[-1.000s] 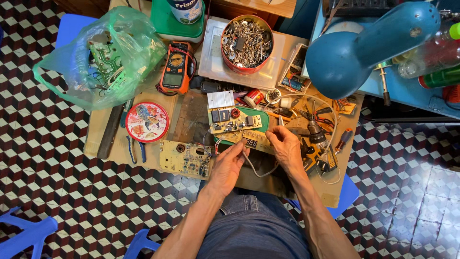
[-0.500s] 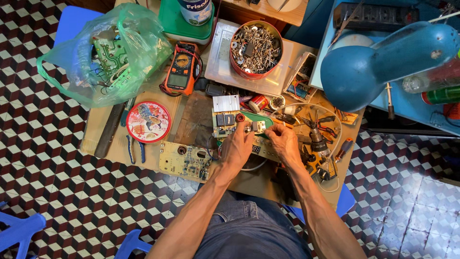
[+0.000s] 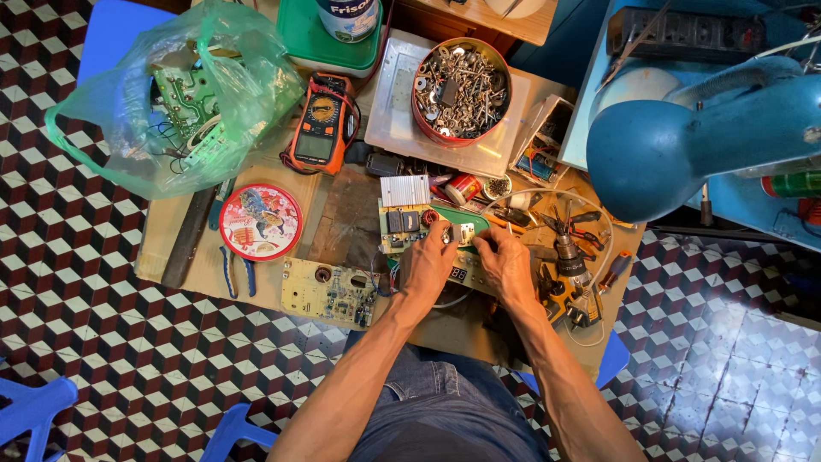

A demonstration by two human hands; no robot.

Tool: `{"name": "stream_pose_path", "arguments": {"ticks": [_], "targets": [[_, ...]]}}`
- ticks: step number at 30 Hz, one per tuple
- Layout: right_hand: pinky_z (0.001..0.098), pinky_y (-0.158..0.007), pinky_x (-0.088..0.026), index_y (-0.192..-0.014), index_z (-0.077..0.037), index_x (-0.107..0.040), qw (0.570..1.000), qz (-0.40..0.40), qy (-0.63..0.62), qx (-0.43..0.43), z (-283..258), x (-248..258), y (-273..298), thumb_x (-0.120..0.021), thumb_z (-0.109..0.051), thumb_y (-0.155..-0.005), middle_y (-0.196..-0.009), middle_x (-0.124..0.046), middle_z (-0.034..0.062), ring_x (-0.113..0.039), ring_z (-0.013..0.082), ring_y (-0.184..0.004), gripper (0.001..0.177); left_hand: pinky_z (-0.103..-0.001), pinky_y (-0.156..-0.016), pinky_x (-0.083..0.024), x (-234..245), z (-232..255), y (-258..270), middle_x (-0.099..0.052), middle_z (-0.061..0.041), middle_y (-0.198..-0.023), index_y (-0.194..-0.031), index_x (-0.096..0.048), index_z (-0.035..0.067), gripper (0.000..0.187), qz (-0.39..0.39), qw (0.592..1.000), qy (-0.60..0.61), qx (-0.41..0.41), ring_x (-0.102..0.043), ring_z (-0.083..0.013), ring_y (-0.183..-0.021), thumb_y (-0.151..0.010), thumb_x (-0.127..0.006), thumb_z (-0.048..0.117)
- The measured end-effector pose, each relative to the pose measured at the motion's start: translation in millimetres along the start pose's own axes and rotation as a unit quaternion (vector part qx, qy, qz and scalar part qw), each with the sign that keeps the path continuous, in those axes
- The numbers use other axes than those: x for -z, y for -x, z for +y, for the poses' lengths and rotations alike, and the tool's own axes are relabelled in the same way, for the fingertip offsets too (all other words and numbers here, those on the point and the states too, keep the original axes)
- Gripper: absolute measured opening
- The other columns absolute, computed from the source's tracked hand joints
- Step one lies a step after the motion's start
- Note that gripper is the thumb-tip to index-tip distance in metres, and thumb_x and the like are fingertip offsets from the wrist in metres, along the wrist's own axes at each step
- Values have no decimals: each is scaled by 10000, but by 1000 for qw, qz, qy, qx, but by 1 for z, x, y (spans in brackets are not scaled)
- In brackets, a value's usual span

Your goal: The person selects small electronic components from a container and uses a power drill to fasten them onto a circuit board. The person handles the circuit board and components repeatedly while working at a cluttered workbench.

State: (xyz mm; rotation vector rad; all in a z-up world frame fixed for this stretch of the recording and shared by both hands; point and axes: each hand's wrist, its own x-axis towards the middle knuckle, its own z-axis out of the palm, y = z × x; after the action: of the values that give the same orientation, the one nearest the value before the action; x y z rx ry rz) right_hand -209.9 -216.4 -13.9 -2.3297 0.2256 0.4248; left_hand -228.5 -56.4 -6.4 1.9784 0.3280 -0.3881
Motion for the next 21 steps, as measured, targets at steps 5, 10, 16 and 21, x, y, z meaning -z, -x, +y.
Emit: {"name": "stream_pose_path", "arguments": {"ticks": [5, 10, 16, 21], "targets": [[414, -693, -553, -1003, -29, -726, 993, 48, 28, 105, -3, -2, 7, -695, -138, -927, -877, -729, 199, -716, 337, -761, 137, -386, -415, -405, -1, -7, -3, -635, -129, -574, -1231, -573, 86, 322, 14, 997, -64, -35, -571, -193, -454, -944, -707, 142], [423, -696, -552, -999, -23, -706, 980, 87, 48, 174, -10, -4, 12, -698, -83, -917, -922, -706, 199, -704, 370, -802, 102, -415, -434, -465, -4, -13, -7, -675, -161, -643, -1218, -562, 108, 310, 9, 997, -68, -45, -653, -261, -497, -955, -705, 186], [477, -645, -518, -1031, -31, -668, 967, 83, 119, 208, -18, -4, 15, -697, -56, -906, -871, -659, 179, -663, 390, -752, 131, -441, -466, -486, -7, -20, -7, -700, -186, -707, -1191, -544, 105, 299, 21, 995, -55, -76, -688, -328, -557, -948, -704, 174], [471, -632, -523, -980, -2, -655, 969, 89, 116, 199, -22, -6, 16, -697, -53, -910, -859, -670, 190, -669, 380, -730, 96, -431, -452, -459, -7, -20, -6, -679, -168, -682, -1193, -531, 104, 323, 28, 993, -61, -94, -656, -292, -528, -937, -724, 145]]}}
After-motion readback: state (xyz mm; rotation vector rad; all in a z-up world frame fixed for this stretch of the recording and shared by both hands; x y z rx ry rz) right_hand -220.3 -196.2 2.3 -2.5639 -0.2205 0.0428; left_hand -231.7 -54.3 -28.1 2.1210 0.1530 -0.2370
